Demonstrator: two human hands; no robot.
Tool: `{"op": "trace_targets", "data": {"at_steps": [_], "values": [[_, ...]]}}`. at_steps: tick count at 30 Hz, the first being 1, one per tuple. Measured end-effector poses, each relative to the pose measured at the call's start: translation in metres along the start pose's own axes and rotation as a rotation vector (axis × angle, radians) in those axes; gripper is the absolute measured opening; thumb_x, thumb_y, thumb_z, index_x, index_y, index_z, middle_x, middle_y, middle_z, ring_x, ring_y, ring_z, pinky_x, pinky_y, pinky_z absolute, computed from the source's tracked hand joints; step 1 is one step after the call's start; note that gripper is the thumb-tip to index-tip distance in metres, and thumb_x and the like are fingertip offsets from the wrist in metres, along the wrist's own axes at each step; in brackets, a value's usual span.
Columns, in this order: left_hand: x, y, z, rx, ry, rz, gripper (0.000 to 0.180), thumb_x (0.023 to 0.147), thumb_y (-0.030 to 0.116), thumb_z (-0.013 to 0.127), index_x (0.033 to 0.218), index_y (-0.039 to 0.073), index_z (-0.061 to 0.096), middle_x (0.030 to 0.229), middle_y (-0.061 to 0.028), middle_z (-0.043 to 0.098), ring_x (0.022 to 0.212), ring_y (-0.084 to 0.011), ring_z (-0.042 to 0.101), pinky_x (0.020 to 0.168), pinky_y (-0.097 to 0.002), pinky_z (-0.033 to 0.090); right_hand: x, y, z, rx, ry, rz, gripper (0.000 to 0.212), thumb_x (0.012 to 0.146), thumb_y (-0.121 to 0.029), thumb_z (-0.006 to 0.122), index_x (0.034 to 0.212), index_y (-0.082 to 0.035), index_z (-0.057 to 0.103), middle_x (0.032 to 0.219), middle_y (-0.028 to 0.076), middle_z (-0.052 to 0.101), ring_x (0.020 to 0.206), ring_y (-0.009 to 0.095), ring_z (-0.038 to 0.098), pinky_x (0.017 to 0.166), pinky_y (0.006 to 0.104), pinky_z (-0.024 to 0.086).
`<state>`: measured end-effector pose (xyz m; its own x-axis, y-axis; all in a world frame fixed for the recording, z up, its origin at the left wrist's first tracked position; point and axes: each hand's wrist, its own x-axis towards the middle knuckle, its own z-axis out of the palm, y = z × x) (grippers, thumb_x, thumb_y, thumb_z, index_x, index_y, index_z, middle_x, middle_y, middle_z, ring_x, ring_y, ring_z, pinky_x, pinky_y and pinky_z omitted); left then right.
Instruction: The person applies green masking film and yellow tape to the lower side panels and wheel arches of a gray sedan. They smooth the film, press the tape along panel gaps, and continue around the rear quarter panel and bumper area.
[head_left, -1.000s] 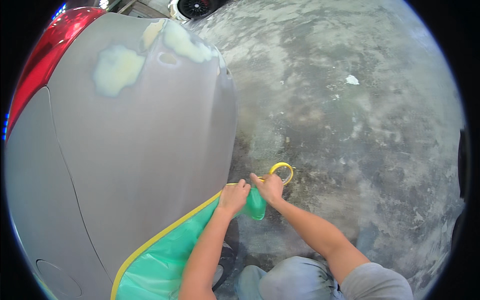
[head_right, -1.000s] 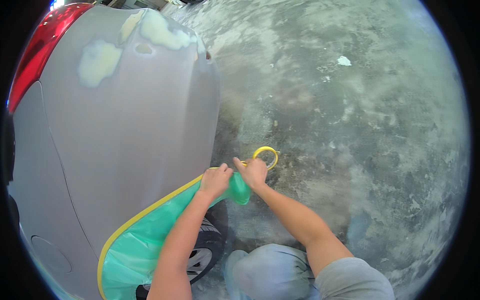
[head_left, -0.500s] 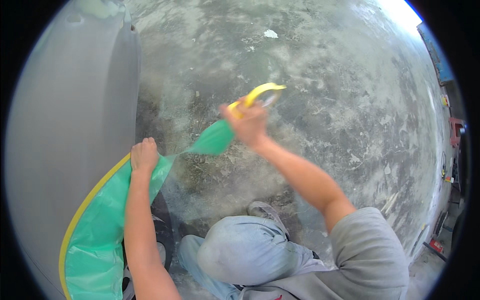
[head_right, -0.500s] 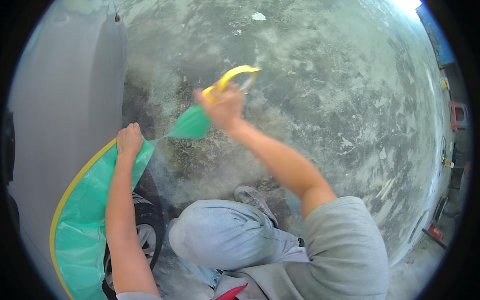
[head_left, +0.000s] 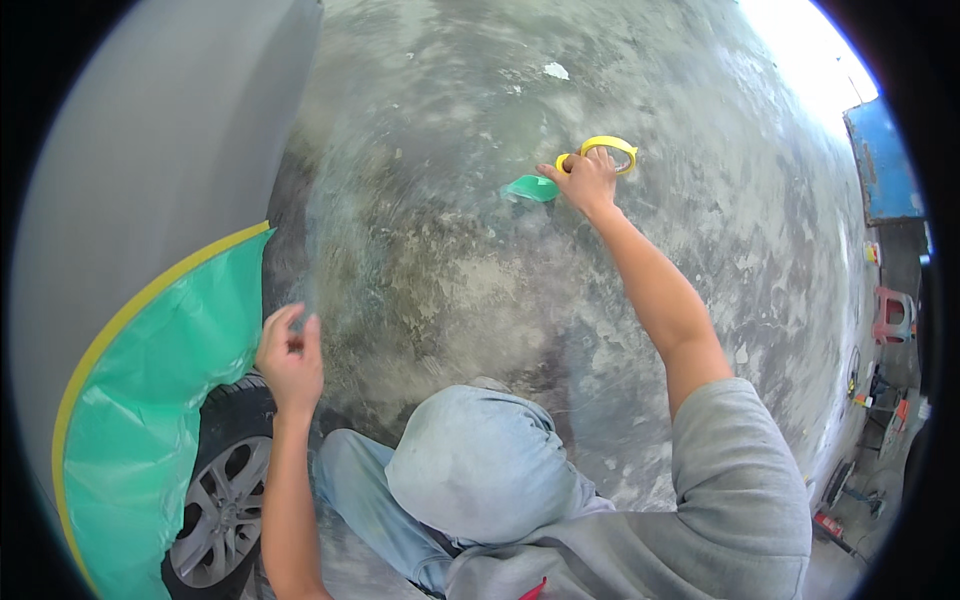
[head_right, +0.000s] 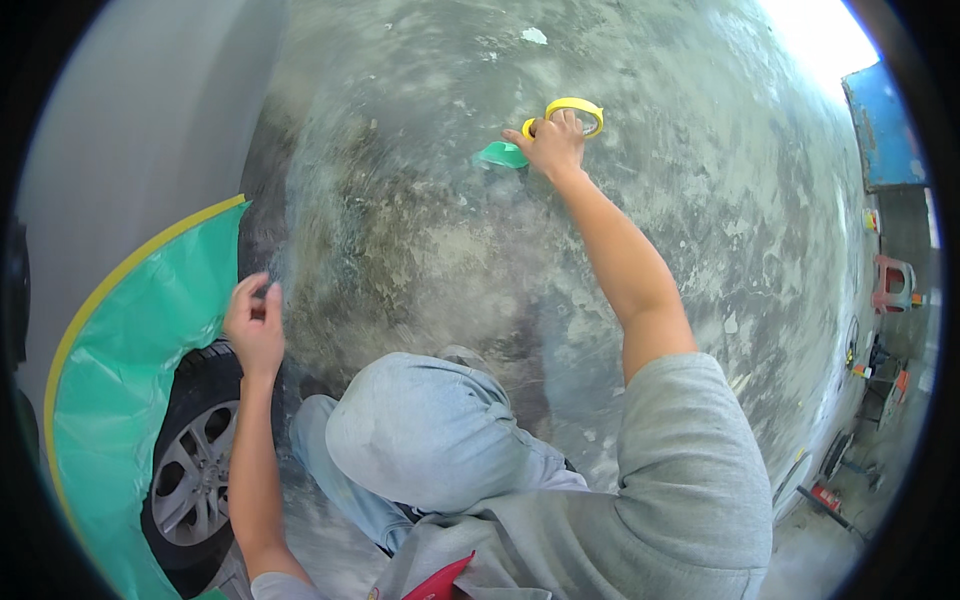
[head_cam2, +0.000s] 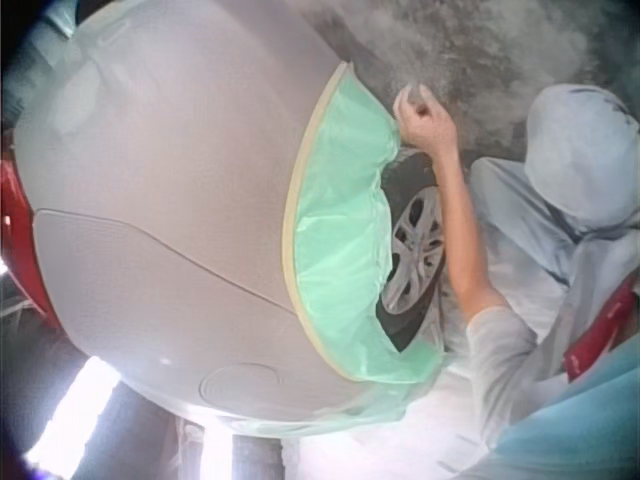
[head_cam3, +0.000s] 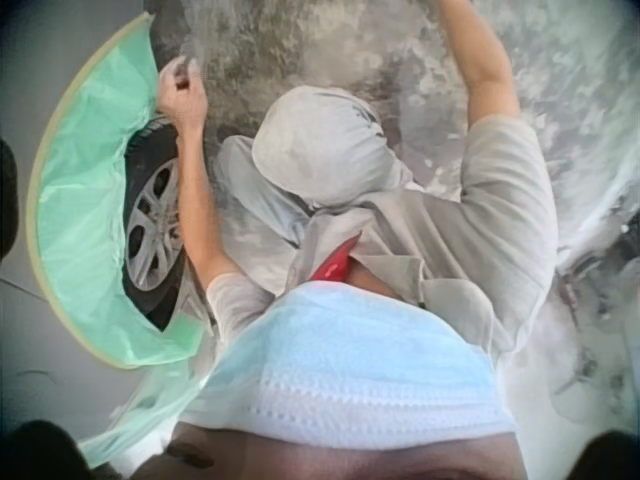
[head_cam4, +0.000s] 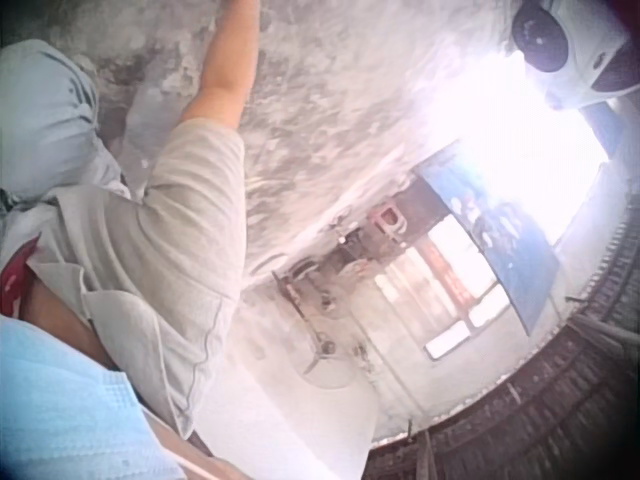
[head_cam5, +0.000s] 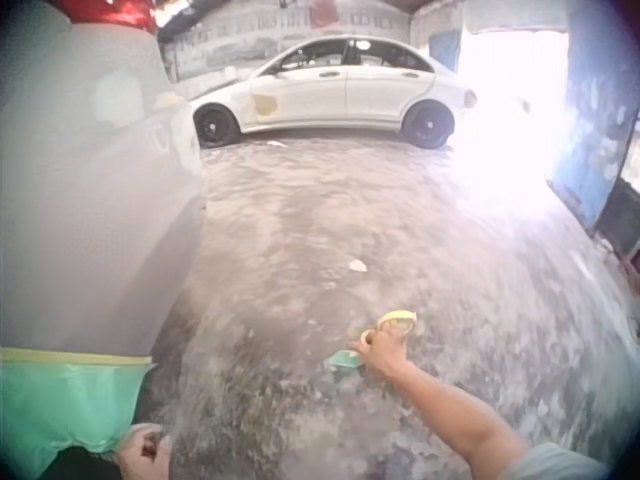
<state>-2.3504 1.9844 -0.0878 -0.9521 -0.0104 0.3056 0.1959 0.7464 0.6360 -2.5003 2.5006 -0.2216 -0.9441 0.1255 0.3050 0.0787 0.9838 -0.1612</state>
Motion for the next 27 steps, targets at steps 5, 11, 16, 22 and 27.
{"op": "trace_targets", "data": {"at_steps": [5,11,16,22,27], "values": [[-0.063,-0.003,-0.048,-0.431,0.377,-0.25,0.026,0.1,0.008,0.078,0.098,0.005,0.052,0.091,-0.0007,0.057,0.071,-0.0046,0.049,0.063,-0.0227,0.045,0.007,-0.006,-0.024,0.011,-0.158,0.024,0.066,0.091,-0.069,0.067,0.096,-0.005,0.086,0.1,0.022,0.075,0.108,0.038,0.065,0.095,0.052,0.049],[-0.089,0.027,-0.111,-0.554,0.683,-0.197,0.06,0.096,0.016,0.082,0.14,0.0,0.044,0.138,-0.0131,0.053,0.086,-0.0125,0.06,0.073,-0.0314,0.057,0.007,-0.026,-0.052,-0.048,-0.116,-0.058,0.063,0.095,-0.065,0.065,0.093,-0.004,0.082,0.109,0.025,0.072,0.114,0.041,0.063,0.1,0.0524,0.047],[-0.079,0.057,-0.149,-0.815,0.761,-0.135,0.035,0.093,0.005,0.082,0.119,0.001,0.058,0.105,-0.0091,0.069,0.081,-0.0167,0.068,0.067,-0.035,0.061,0.013,-0.136,-0.092,0.278,0.064,-0.184,0.043,0.093,-0.048,0.075,0.094,-0.005,0.081,0.11,0.022,0.073,0.109,0.04,0.063,0.097,0.0503,0.049],[-0.072,0.097,-0.153,-0.722,0.575,0.034,0.025,0.094,0.006,0.082,0.106,-0.002,0.062,0.094,-0.0063,0.068,0.077,-0.0142,0.064,0.07,-0.0305,0.057,-0.04,-0.379,-0.207,1.123,0.039,-0.721,0.012,0.09,-0.011,0.079,0.098,-0.002,0.078,0.102,0.012,0.073,0.099,0.031,0.068,0.089,0.0422,0.053],[-0.071,0.117,-0.16,-0.796,0.685,-0.101,0.018,0.102,0.013,0.073,0.111,-0.001,0.066,0.082,-0.0019,0.062,0.068,-0.0128,0.058,0.069,-0.0352,0.06,-0.06,-0.481,-0.272,1.142,0.197,-0.694,0.021,0.086,-0.014,0.08,0.104,-0.003,0.077,0.102,0.015,0.073,0.096,0.032,0.067,0.083,0.0437,0.053]]}}
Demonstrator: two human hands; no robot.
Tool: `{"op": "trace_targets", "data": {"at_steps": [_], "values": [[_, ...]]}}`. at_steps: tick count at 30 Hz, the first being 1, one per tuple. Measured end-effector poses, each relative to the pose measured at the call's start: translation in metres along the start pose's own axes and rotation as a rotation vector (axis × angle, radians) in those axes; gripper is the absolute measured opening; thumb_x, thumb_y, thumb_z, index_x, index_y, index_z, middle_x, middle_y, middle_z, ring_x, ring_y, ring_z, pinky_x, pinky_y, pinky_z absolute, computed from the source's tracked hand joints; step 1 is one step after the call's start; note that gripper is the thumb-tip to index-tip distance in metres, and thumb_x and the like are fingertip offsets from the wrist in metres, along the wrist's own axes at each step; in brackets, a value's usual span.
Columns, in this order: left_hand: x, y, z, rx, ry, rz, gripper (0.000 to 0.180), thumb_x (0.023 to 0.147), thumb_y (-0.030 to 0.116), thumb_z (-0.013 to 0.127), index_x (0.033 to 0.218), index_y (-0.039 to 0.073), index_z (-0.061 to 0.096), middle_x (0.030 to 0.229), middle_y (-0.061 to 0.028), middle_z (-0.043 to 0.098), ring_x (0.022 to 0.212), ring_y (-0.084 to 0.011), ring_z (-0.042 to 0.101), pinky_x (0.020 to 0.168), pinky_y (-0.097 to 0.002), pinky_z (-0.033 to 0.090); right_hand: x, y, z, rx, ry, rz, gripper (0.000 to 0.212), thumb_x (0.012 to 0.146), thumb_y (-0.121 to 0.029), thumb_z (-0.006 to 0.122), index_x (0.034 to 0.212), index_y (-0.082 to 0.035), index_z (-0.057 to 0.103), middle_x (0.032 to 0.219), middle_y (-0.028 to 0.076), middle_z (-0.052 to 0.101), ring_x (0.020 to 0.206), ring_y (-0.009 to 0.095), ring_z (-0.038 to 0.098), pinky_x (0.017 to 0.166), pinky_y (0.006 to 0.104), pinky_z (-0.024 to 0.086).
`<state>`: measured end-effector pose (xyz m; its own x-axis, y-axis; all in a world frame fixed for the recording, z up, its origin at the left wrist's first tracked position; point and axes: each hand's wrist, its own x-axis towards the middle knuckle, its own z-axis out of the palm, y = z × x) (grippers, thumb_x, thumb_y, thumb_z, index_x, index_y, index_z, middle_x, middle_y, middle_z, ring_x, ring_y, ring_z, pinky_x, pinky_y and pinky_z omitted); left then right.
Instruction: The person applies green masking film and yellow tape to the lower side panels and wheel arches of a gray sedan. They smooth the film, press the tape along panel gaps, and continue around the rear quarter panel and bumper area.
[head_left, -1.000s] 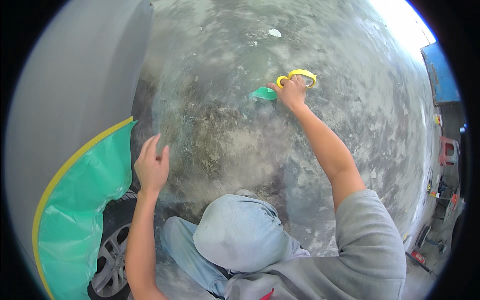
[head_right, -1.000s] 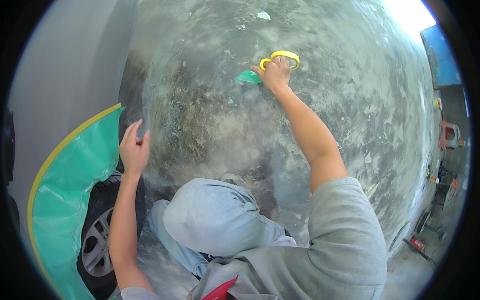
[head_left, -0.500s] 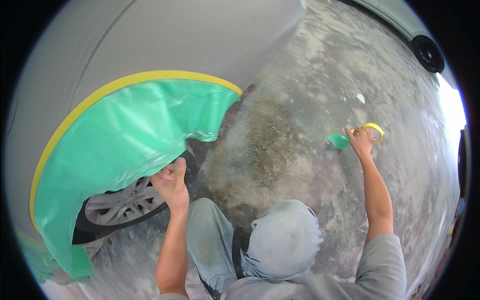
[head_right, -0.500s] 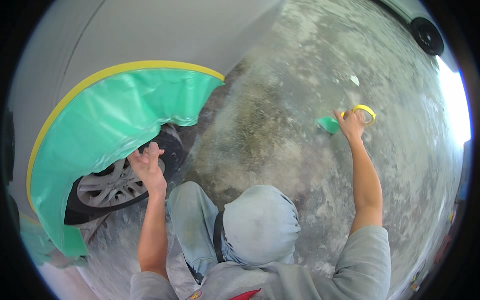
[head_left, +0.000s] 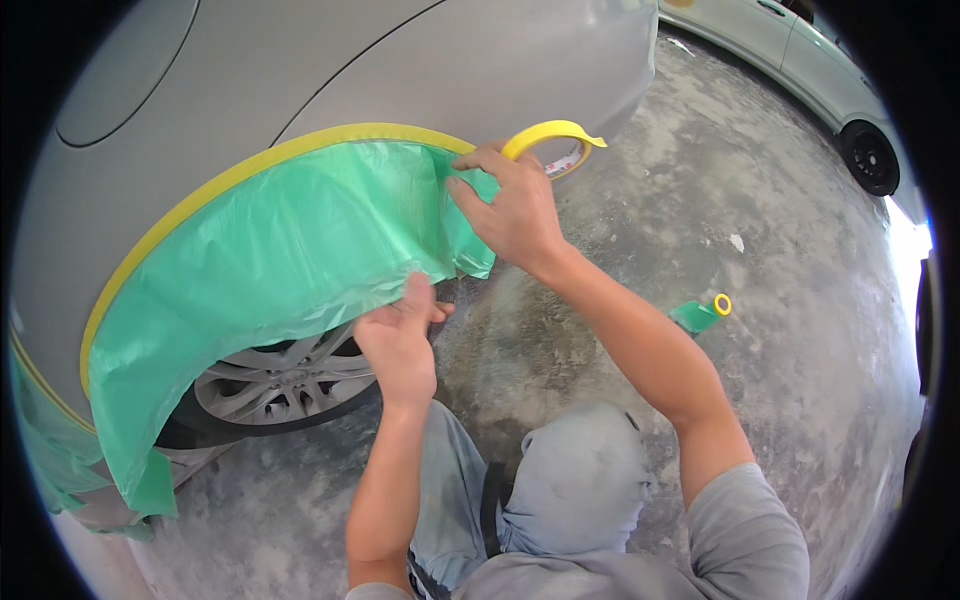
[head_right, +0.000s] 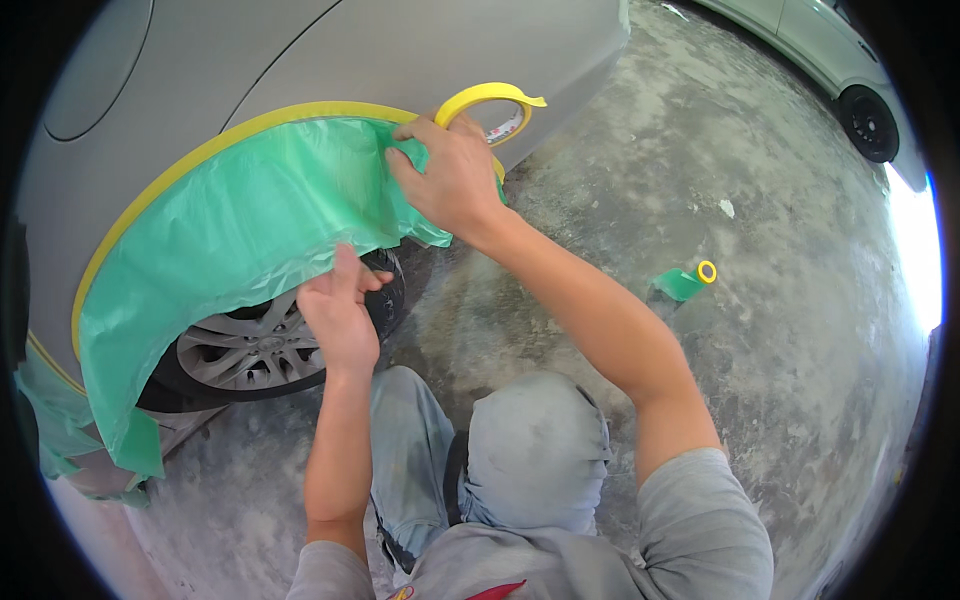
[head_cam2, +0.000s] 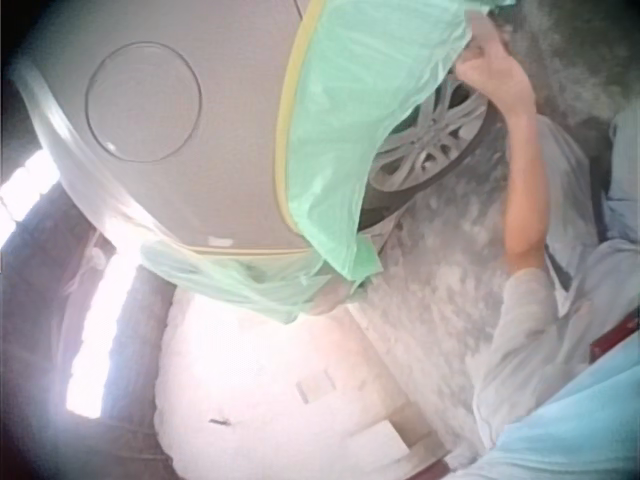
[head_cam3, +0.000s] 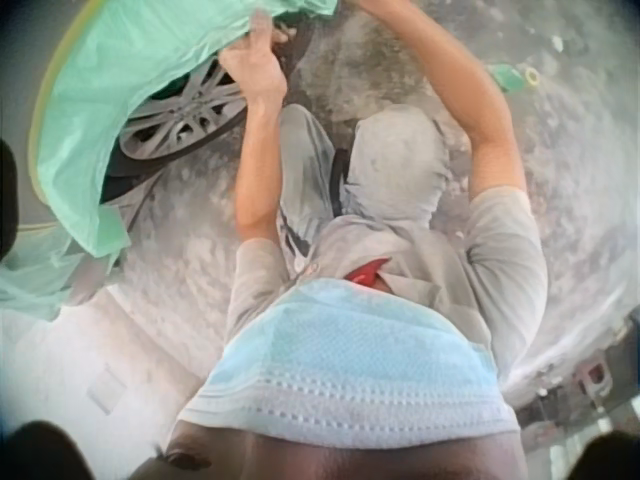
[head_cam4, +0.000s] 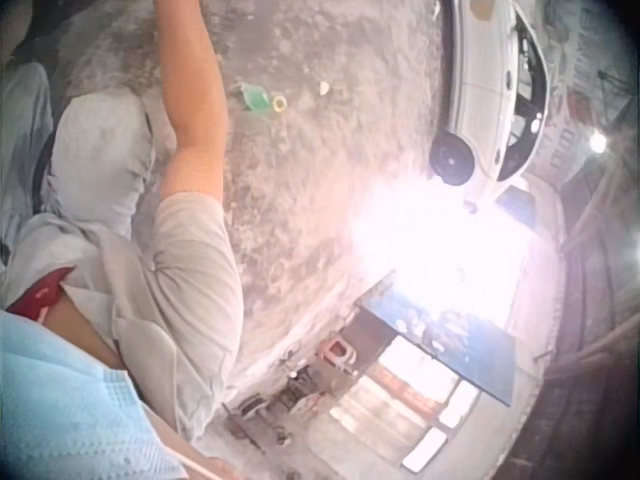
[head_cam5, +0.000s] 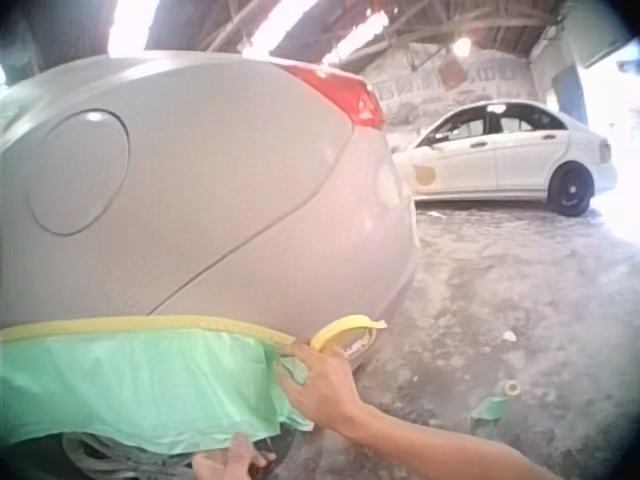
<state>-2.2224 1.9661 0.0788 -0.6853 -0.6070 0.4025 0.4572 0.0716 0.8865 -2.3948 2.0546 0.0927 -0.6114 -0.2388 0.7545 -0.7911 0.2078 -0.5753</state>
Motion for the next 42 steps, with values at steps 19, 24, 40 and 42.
{"op": "trace_targets", "data": {"at_steps": [19,24,40,42], "values": [[-0.037,-0.03,-0.089,-0.017,0.06,-0.144,0.057,0.113,0.051,0.048,0.122,-0.004,0.061,0.116,-0.0173,0.069,0.107,-0.0267,0.068,0.101,-0.0427,0.054,-0.119,0.028,0.015,0.016,-0.307,-0.401,0.016,0.073,-0.002,0.075,0.083,-0.005,0.063,0.095,0.014,0.062,0.083,0.038,0.062,0.074,0.0506,0.051],[-0.058,-0.013,-0.15,-0.049,0.226,-0.143,0.051,0.113,0.04,0.053,0.145,0.0,0.052,0.144,-0.0123,0.061,0.133,-0.0279,0.057,0.115,-0.0466,0.044,-0.2,0.067,0.039,0.021,-0.567,-0.537,0.021,0.068,-0.01,0.077,0.08,-0.006,0.061,0.091,0.014,0.06,0.084,0.035,0.063,0.074,0.0502,0.051],[-0.116,0.032,-0.334,0.143,0.813,-0.288,0.049,0.111,0.024,0.06,0.151,-0.003,0.048,0.146,-0.0135,0.058,0.136,-0.0252,0.057,0.113,-0.0424,0.05,-0.287,0.192,0.13,-0.126,-0.863,-0.575,0.016,0.07,-0.018,0.07,0.079,-0.006,0.072,0.088,0.015,0.063,0.09,0.033,0.064,0.083,0.0448,0.05],[-0.133,0.009,-0.357,0.206,0.938,-0.309,0.041,0.111,0.023,0.061,0.142,-0.004,0.056,0.133,-0.0112,0.065,0.115,-0.0223,0.064,0.096,-0.0381,0.055,-0.29,0.193,0.133,-0.145,-0.925,-0.564,0.012,0.072,-0.017,0.07,0.077,-0.006,0.072,0.09,0.015,0.065,0.09,0.032,0.065,0.083,0.0441,0.05]]}}
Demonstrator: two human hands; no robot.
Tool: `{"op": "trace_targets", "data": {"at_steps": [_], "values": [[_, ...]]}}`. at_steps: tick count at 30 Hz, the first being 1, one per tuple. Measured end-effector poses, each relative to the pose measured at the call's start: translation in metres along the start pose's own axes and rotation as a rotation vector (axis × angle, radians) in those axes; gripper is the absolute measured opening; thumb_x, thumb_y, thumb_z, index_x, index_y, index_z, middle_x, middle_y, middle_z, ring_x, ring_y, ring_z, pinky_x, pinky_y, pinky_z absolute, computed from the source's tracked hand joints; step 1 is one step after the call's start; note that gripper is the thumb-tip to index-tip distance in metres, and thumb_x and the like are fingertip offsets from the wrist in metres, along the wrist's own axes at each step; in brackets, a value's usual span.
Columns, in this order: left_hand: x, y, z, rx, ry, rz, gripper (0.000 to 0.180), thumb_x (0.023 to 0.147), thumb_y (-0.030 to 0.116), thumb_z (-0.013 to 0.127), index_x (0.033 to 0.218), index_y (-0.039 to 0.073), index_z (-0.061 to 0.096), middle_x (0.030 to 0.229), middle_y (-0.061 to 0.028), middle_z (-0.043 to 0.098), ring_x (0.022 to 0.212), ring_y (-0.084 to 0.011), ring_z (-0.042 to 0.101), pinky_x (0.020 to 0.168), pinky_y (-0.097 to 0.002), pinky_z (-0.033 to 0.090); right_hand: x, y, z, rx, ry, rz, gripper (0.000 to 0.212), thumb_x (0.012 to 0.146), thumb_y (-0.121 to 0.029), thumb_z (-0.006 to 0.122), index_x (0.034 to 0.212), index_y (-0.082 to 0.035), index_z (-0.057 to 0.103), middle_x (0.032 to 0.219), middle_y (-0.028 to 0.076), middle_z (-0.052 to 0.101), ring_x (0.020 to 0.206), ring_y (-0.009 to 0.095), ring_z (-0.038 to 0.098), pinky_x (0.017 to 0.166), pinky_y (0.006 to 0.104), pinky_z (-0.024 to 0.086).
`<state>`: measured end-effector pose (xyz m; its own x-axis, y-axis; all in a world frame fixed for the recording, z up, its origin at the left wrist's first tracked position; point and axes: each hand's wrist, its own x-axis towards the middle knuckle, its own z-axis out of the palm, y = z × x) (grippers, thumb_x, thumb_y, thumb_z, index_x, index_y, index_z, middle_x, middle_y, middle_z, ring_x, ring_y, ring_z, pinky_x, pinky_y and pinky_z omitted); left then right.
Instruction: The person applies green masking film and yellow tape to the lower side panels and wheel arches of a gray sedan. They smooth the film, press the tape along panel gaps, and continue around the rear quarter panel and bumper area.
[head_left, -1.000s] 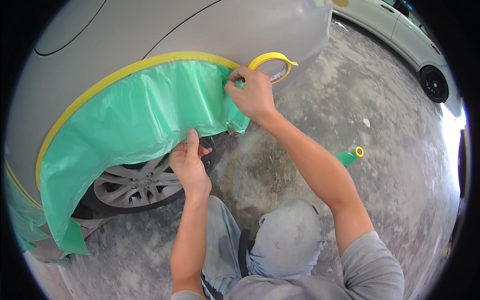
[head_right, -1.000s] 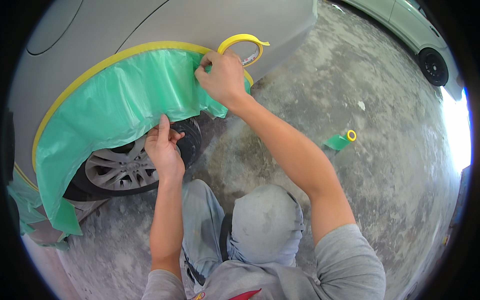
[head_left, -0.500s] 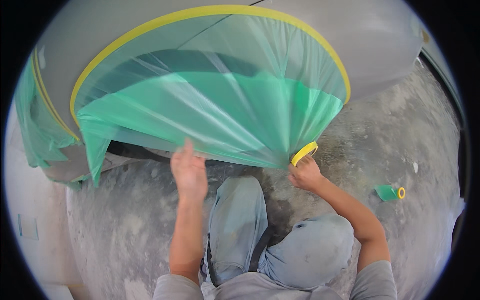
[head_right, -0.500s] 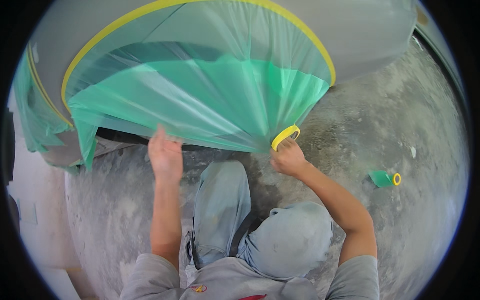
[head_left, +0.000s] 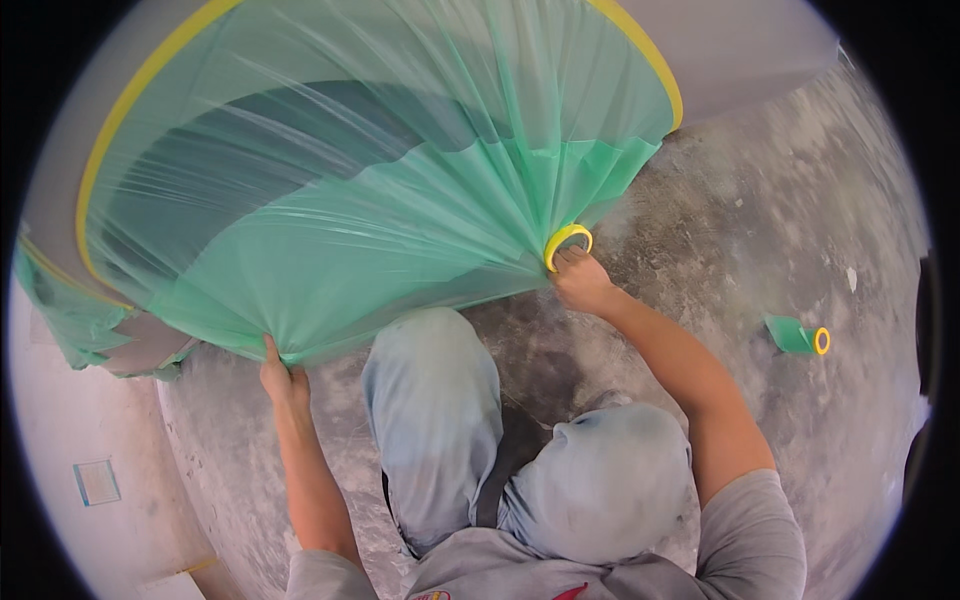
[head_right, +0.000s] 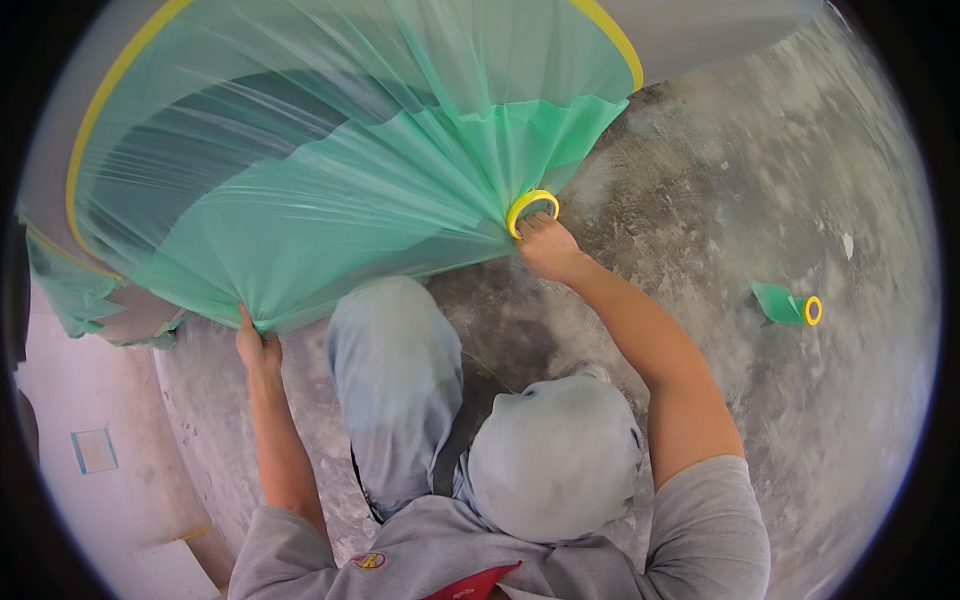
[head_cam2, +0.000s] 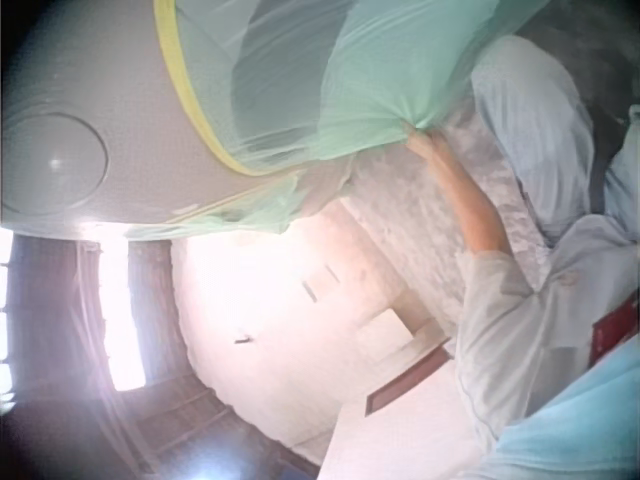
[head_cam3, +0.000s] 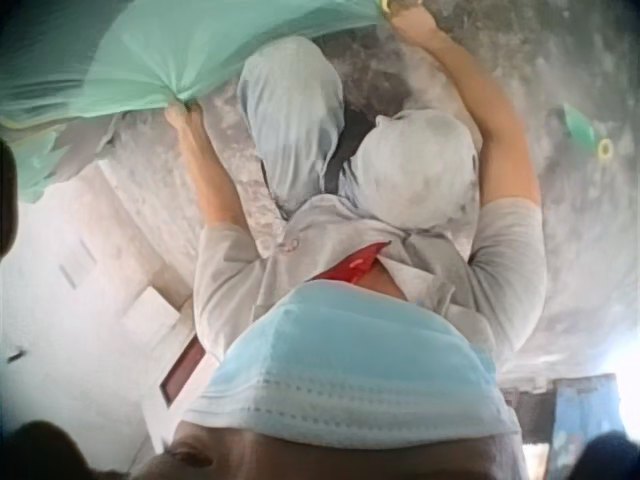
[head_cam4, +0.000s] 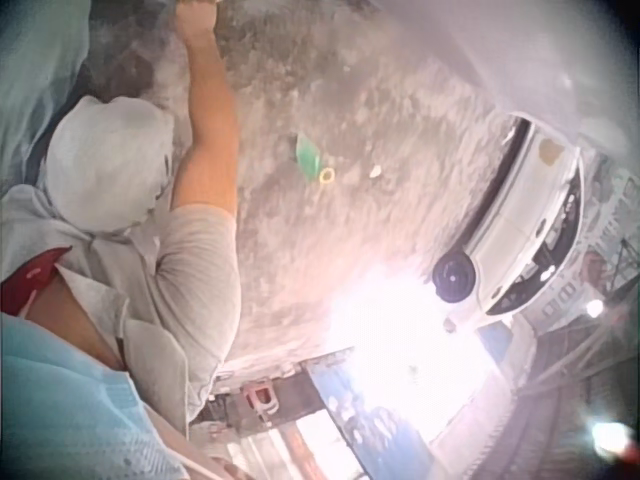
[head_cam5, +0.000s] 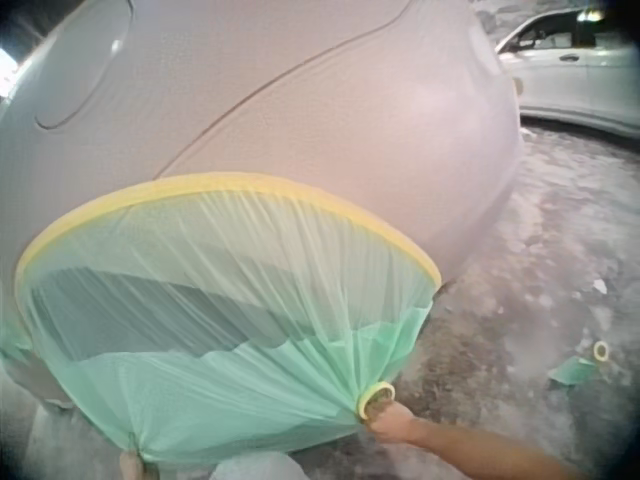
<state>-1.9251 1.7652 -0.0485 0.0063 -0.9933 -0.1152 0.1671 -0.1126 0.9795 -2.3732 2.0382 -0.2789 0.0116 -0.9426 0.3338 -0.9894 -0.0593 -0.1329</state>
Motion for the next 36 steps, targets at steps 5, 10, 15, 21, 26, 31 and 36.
{"op": "trace_targets", "data": {"at_steps": [5,10,15,21,26,31,36], "values": [[0.062,-0.088,-0.044,0.317,0.265,-0.099,0.023,0.105,0.021,0.07,0.115,0.0,0.069,0.091,-0.0009,0.064,0.068,-0.0135,0.052,0.059,-0.0322,0.042,0.017,0.027,0.026,-0.099,-0.099,0.086,0.011,0.075,-0.014,0.069,0.081,-0.006,0.075,0.095,0.014,0.069,0.096,0.031,0.068,0.09,0.0428,0.051],[0.145,-0.183,-0.093,0.682,0.312,-0.311,0.015,0.094,0.013,0.079,0.104,0.005,0.07,0.078,0.0027,0.056,0.06,-0.0117,0.042,0.051,-0.0316,0.032,0.046,0.042,0.054,-0.152,-0.274,0.255,0.012,0.08,-0.012,0.069,0.087,-0.006,0.078,0.102,0.014,0.07,0.103,0.029,0.069,0.1,0.0419,0.049],[0.274,-0.263,-0.155,0.48,0.149,-0.556,0.011,0.096,0.012,0.076,0.105,0.009,0.07,0.078,0.0005,0.06,0.057,-0.0122,0.046,0.05,-0.0306,0.035,0.091,0.042,0.072,-0.132,-0.22,0.546,0.026,0.087,-0.022,0.071,0.108,-0.008,0.078,0.111,0.017,0.072,0.112,0.033,0.068,0.104,0.0446,0.049],[0.428,-0.311,-0.151,-0.139,0.089,-0.83,0.024,0.105,0.025,0.064,0.122,0.01,0.07,0.105,-0.0063,0.076,0.09,-0.0222,0.072,0.074,-0.0347,0.061,0.138,0.031,0.101,0.128,0.099,0.856,0.051,0.099,-0.032,0.066,0.146,-0.012,0.061,0.148,0.017,0.062,0.137,0.036,0.056,0.112,0.048,0.047],[0.387,-0.281,-0.104,-0.358,-0.031,-0.801,0.042,0.107,0.033,0.058,0.142,0.009,0.063,0.144,-0.0119,0.065,0.134,-0.0321,0.06,0.111,-0.053,0.051,0.148,0.029,0.127,0.169,0.1,0.887,0.06,0.1,-0.041,0.066,0.152,-0.013,0.057,0.157,0.016,0.053,0.146,0.036,0.048,0.117,0.0483,0.042],[0.318,-0.212,-0.069,-0.554,-0.199,-0.654,0.064,0.106,0.049,0.052,0.156,0.009,0.049,0.161,-0.0113,0.049,0.15,-0.0368,0.042,0.126,-0.058,0.034,0.104,0.029,0.115,-0.048,-0.226,0.956,0.078,0.095,-0.056,0.068,0.157,-0.013,0.051,0.166,0.016,0.045,0.154,0.037,0.039,0.124,0.0493,0.036],[0.303,-0.175,-0.06,-0.771,-0.127,-0.661,0.055,0.11,0.038,0.044,0.155,0.005,0.049,0.159,-0.0151,0.05,0.147,-0.0369,0.046,0.125,-0.0583,0.034,0.013,-0.002,0.066,0.006,-0.335,1.112,0.037,0.097,-0.037,0.066,0.112,-0.005,0.079,0.107,0.022,0.078,0.102,0.041,0.074,0.09,0.0503,0.056]]}}
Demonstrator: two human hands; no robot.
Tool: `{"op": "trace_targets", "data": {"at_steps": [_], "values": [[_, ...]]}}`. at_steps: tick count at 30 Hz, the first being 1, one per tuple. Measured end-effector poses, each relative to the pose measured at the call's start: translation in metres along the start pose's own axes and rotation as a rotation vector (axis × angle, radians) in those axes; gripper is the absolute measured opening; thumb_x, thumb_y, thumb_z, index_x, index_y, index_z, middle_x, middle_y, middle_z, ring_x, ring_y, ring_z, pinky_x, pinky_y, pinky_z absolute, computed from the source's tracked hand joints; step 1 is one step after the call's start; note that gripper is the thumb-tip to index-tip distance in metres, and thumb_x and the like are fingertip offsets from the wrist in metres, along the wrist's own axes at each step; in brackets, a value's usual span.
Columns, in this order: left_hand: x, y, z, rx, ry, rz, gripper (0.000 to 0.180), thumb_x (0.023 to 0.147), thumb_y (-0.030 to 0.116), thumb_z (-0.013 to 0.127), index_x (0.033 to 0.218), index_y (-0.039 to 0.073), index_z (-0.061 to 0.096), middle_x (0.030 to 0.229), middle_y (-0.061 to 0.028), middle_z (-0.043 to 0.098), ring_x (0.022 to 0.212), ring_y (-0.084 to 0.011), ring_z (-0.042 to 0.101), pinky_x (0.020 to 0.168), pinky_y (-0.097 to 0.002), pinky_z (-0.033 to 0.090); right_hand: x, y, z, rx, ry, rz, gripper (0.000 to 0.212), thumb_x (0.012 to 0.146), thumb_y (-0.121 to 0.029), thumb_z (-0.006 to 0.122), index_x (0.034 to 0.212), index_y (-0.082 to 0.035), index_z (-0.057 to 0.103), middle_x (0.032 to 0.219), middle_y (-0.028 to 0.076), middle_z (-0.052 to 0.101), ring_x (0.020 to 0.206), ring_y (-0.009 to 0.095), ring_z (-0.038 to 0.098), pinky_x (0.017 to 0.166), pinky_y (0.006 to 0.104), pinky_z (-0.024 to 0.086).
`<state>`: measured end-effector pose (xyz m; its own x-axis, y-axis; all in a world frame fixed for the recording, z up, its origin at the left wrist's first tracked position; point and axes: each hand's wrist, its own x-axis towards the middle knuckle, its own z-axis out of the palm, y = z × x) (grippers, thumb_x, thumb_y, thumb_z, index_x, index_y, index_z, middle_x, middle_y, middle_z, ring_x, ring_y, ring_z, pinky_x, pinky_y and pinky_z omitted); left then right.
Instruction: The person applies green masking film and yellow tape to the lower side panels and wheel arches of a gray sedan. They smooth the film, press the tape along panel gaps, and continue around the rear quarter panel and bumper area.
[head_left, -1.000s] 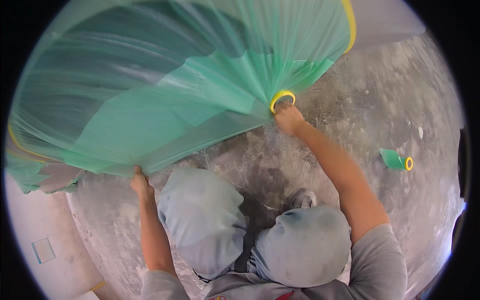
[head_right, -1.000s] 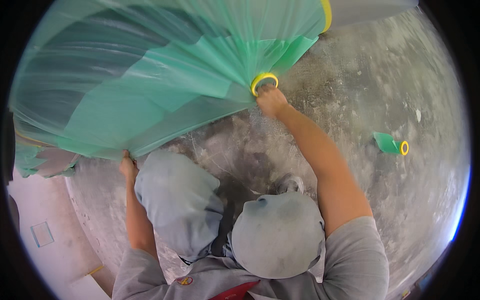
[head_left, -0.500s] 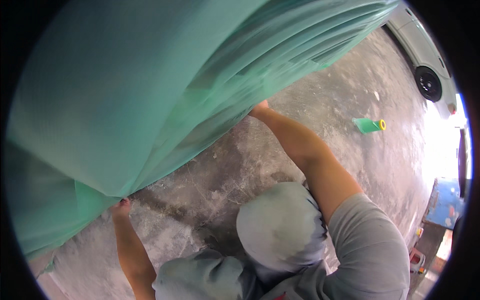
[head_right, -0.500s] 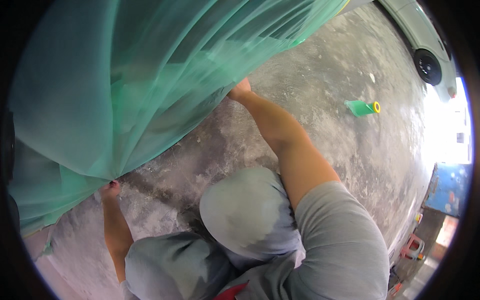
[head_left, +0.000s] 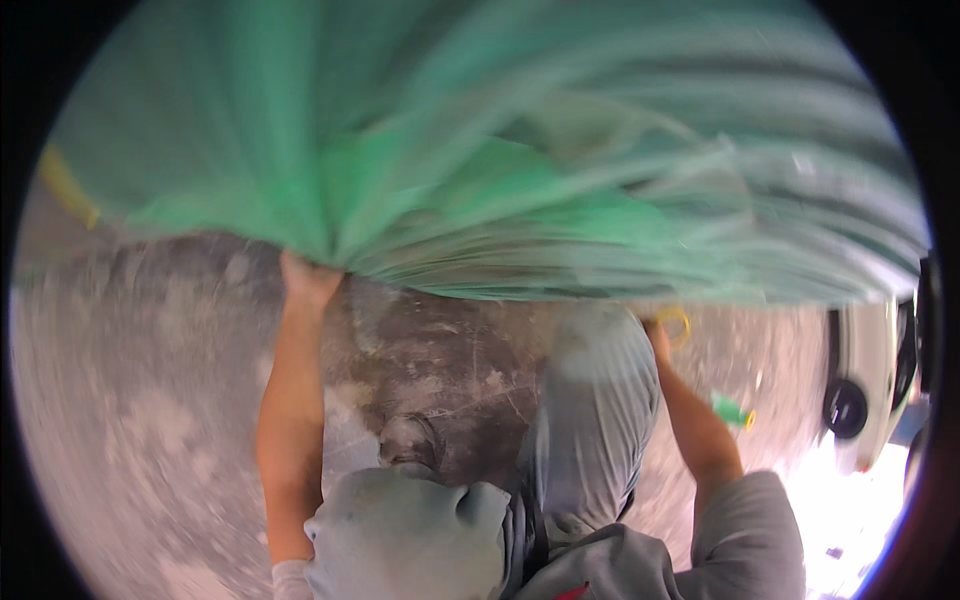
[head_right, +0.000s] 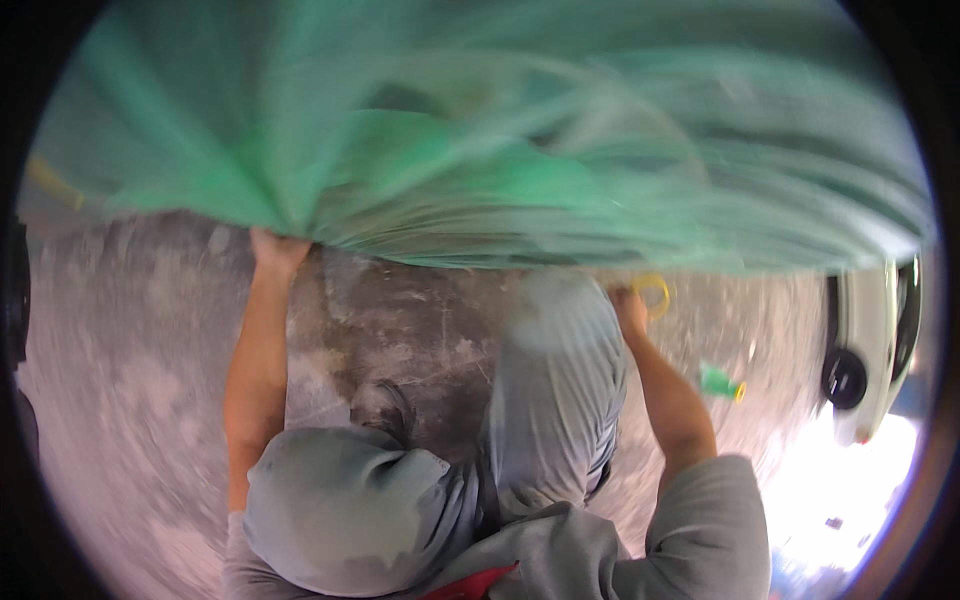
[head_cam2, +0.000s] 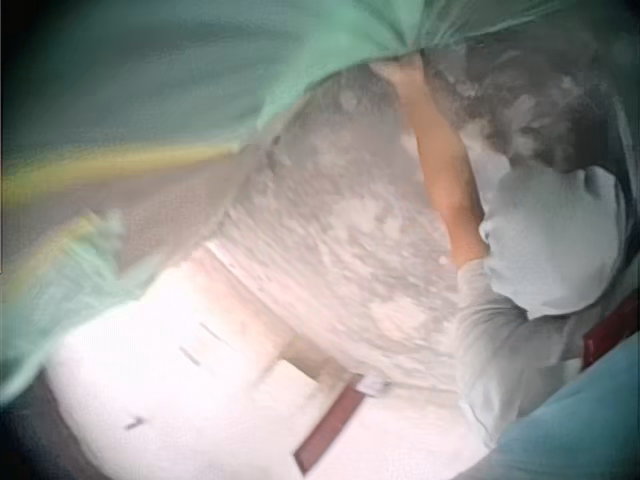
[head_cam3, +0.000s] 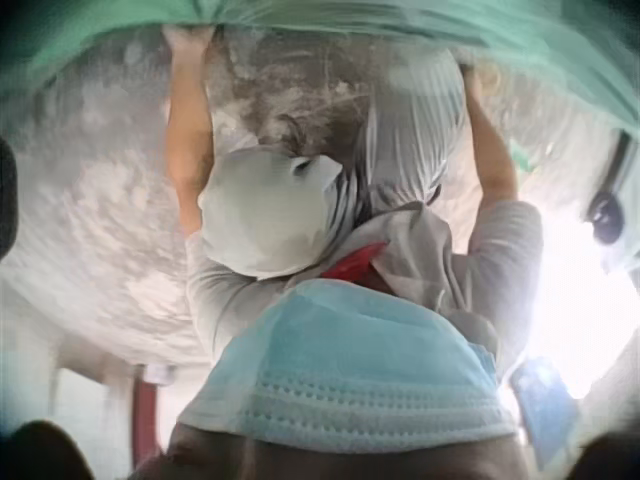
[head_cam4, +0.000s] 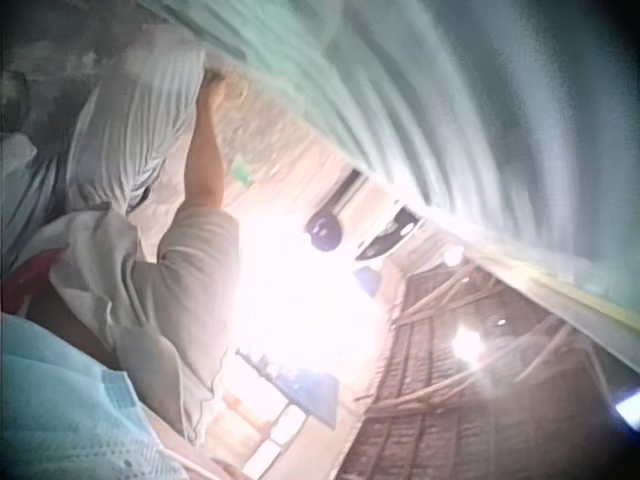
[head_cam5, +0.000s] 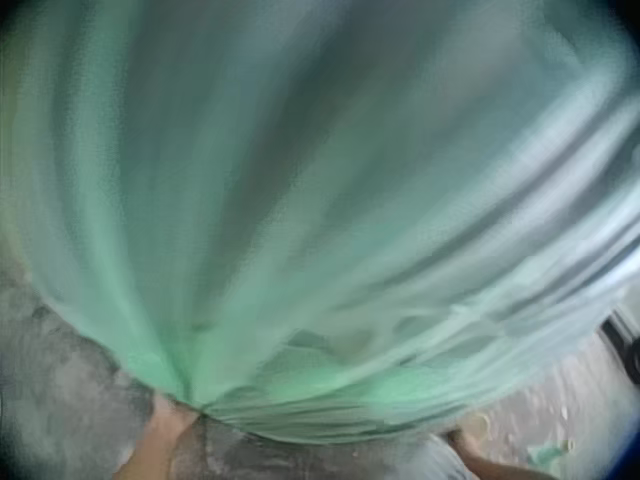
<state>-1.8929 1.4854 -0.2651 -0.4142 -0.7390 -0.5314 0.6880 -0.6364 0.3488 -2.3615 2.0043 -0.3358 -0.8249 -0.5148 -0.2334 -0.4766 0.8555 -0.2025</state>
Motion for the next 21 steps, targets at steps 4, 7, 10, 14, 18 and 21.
{"op": "trace_targets", "data": {"at_steps": [4,7,10,14,18,21], "values": [[-0.001,0.009,0.001,0.066,-0.091,-0.033,0.052,0.11,0.036,0.042,0.151,0.006,0.052,0.157,-0.0141,0.053,0.143,-0.0337,0.051,0.123,-0.0536,0.036,-0.08,0.019,-0.072,0.297,0.201,0.085,0.04,0.103,-0.028,0.058,0.119,0.004,0.076,0.106,0.021,0.078,0.092,0.028,0.072,0.086,0.0406,0.054],[0.007,0.003,-0.006,0.071,-0.109,-0.005,0.049,0.112,0.036,0.043,0.148,0.005,0.055,0.152,-0.0123,0.057,0.137,-0.0308,0.055,0.119,-0.0486,0.041,-0.129,-0.052,-0.132,0.484,0.376,0.022,0.038,0.108,-0.025,0.054,0.135,-0.003,0.07,0.08,-0.002,0.052,0.069,0.006,0.047,0.061,0.0229,0.04],[0.022,-0.008,-0.022,0.044,-0.084,0.02,0.054,0.112,0.043,0.048,0.15,0.006,0.056,0.154,-0.0091,0.057,0.138,-0.0261,0.053,0.117,-0.0391,0.042,-0.193,-0.173,-0.172,0.468,0.218,-0.208,0.049,0.11,-0.01,0.048,0.158,-0.003,0.049,0.09,-0.001,0.058,0.074,0.009,0.05,0.069,0.0227,0.042],[0.03,-0.025,-0.047,0.134,0.168,0.146,0.051,0.111,0.042,0.056,0.145,0.003,0.059,0.131,-0.0072,0.069,0.111,-0.0198,0.063,0.097,-0.0352,0.05,-0.227,-0.331,-0.159,0.554,-0.34,-0.432,0.074,0.104,-0.001,0.059,0.169,-0.006,0.024,0.097,-0.001,0.065,0.079,0.007,0.056,0.075,0.0239,0.048],[-0.032,-0.024,-0.071,0.524,0.137,0.253,0.04,0.111,0.037,0.059,0.127,0.002,0.07,0.1,-0.0017,0.071,0.083,-0.0107,0.059,0.078,-0.028,0.046,-0.214,-0.435,-0.107,0.668,-0.594,-0.676,0.073,0.104,-0.001,0.06,0.167,-0.003,0.022,0.107,0.01,0.069,0.091,0.015,0.066,0.081,0.0292,0.055],[-0.096,-0.011,-0.077,0.577,-0.213,0.279,0.039,0.111,0.037,0.06,0.116,0.002,0.076,0.101,-0.002,0.072,0.085,-0.0092,0.059,0.08,-0.0275,0.048,-0.211,-0.484,-0.074,0.773,-0.654,-0.68,0.073,0.102,0.002,0.059,0.167,-0.005,0.024,0.102,0.008,0.071,0.085,0.013,0.067,0.081,0.0269,0.053]]}}
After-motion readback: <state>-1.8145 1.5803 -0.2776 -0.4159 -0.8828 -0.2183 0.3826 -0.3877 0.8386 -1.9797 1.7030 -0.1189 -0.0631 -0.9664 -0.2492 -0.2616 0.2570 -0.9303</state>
